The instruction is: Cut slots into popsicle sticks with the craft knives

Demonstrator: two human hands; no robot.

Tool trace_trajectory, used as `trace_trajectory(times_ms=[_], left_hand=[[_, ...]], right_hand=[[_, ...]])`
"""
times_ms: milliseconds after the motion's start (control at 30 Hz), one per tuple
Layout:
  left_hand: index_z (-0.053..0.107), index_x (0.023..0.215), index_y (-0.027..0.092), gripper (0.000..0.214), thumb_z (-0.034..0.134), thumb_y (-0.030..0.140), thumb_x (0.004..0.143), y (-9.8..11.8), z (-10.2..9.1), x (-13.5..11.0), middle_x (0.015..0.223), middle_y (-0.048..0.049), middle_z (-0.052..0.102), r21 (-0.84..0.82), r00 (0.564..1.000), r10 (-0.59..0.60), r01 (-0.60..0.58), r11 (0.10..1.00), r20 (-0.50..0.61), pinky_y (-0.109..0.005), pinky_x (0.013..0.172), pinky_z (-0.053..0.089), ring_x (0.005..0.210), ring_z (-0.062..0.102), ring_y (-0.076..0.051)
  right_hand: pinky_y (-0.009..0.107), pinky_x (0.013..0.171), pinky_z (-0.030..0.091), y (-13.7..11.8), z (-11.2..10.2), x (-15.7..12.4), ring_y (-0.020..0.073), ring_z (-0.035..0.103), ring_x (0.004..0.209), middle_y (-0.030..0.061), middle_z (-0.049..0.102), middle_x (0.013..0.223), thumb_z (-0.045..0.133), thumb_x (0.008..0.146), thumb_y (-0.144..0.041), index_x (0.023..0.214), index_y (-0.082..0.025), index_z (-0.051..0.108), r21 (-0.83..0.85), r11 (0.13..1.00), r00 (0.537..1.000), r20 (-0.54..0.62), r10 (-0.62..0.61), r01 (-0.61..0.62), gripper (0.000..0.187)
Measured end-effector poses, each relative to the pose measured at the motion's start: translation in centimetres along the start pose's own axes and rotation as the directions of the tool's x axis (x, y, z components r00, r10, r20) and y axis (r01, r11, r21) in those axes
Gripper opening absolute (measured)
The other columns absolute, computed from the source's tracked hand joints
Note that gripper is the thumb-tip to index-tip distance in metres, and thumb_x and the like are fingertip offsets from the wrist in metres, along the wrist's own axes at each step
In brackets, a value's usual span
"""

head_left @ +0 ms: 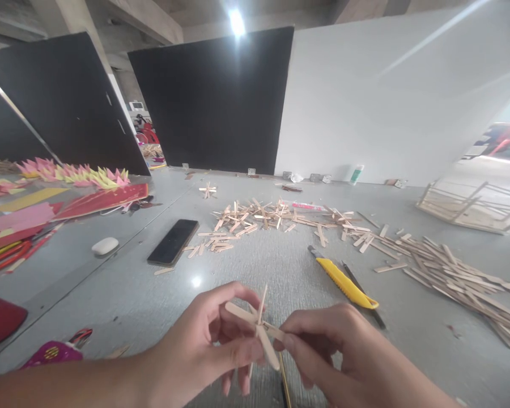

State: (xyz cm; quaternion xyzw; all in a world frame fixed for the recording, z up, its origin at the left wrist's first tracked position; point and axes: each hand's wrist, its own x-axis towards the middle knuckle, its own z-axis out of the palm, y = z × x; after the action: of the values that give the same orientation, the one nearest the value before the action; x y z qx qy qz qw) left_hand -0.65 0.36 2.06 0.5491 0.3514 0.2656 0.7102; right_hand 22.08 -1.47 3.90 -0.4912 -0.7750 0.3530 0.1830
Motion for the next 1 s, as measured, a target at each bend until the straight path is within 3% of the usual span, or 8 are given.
trace_trajectory(times_ms=[167,467,533,633,800,1000], left_hand=[[0.057,0.105,0.019,0.032,0.076,0.041,0.093,0.2,0.3,-0.2,0.075,0.0026,0.070,0.074,0.996,0.062,-0.058,0.996,-0.060,-0.015,0.053,0.046,0.066,0.066,-0.011],[0.062,0.111,0.022,0.024,0.071,0.040,0.097,-0.3,-0.1,-0.5,0.078,0.0029,0.067,0.188,0.990,0.121,-0.104,0.977,-0.079,-0.019,0.063,0.051,0.071,0.065,-0.011],[0.065,0.105,0.021,0.017,0.072,0.035,0.097,-0.4,-0.2,-0.5,0.074,0.0041,0.064,0.272,0.982,0.175,-0.152,0.950,-0.064,-0.020,0.066,0.050,0.067,0.062,-0.010],[0.069,0.098,0.019,0.016,0.070,0.035,0.097,-0.7,-0.3,-0.6,0.071,0.0034,0.061,0.369,0.983,0.181,-0.165,0.915,-0.010,-0.020,0.059,0.046,0.058,0.057,-0.009],[0.054,0.126,0.024,0.037,0.068,0.043,0.098,-1.5,-0.3,-0.7,0.084,-0.0023,0.073,0.290,0.993,0.103,-0.084,0.953,-0.050,-0.024,0.061,0.050,0.066,0.061,-0.013],[0.049,0.116,0.025,0.028,0.059,0.048,0.103,-1.1,-0.1,-0.7,0.096,-0.0037,0.074,0.260,0.994,0.098,-0.082,0.962,-0.046,-0.022,0.058,0.048,0.056,0.057,-0.007]], right_hand=[[0.022,0.051,0.044,0.1,0.1,0.0,0.0138,0.061,0.060,0.0001,0.067,0.065,0.053,0.096,-0.030,0.079,-0.024,0.078,-0.030,0.998,0.996,-0.080,-0.050,0.047,0.031],[0.023,0.047,0.046,0.0,-0.3,0.0,0.0157,0.063,0.055,0.0009,0.069,0.064,0.049,0.094,-0.029,0.079,-0.026,0.077,-0.115,0.989,0.973,-0.196,-0.119,0.098,0.033],[0.024,0.048,0.048,0.2,-0.1,-0.1,0.0155,0.063,0.054,0.0009,0.069,0.065,0.052,0.093,-0.030,0.082,-0.026,0.079,-0.116,0.989,0.965,-0.232,-0.121,0.096,0.029],[0.024,0.052,0.053,0.2,0.1,-0.1,0.0150,0.060,0.051,-0.0005,0.065,0.059,0.060,0.092,-0.036,0.081,-0.026,0.078,-0.097,0.992,0.960,-0.262,-0.104,0.081,0.023],[0.026,0.057,0.056,-0.3,-0.2,0.4,0.0150,0.058,0.049,-0.0017,0.059,0.053,0.063,0.091,-0.045,0.079,-0.026,0.078,-0.084,0.993,0.953,-0.286,-0.100,0.079,0.027],[0.024,0.054,0.053,-0.2,-0.2,0.4,0.0152,0.060,0.053,-0.0010,0.061,0.056,0.060,0.093,-0.041,0.079,-0.025,0.078,-0.072,0.994,0.956,-0.272,-0.104,0.088,0.028]])
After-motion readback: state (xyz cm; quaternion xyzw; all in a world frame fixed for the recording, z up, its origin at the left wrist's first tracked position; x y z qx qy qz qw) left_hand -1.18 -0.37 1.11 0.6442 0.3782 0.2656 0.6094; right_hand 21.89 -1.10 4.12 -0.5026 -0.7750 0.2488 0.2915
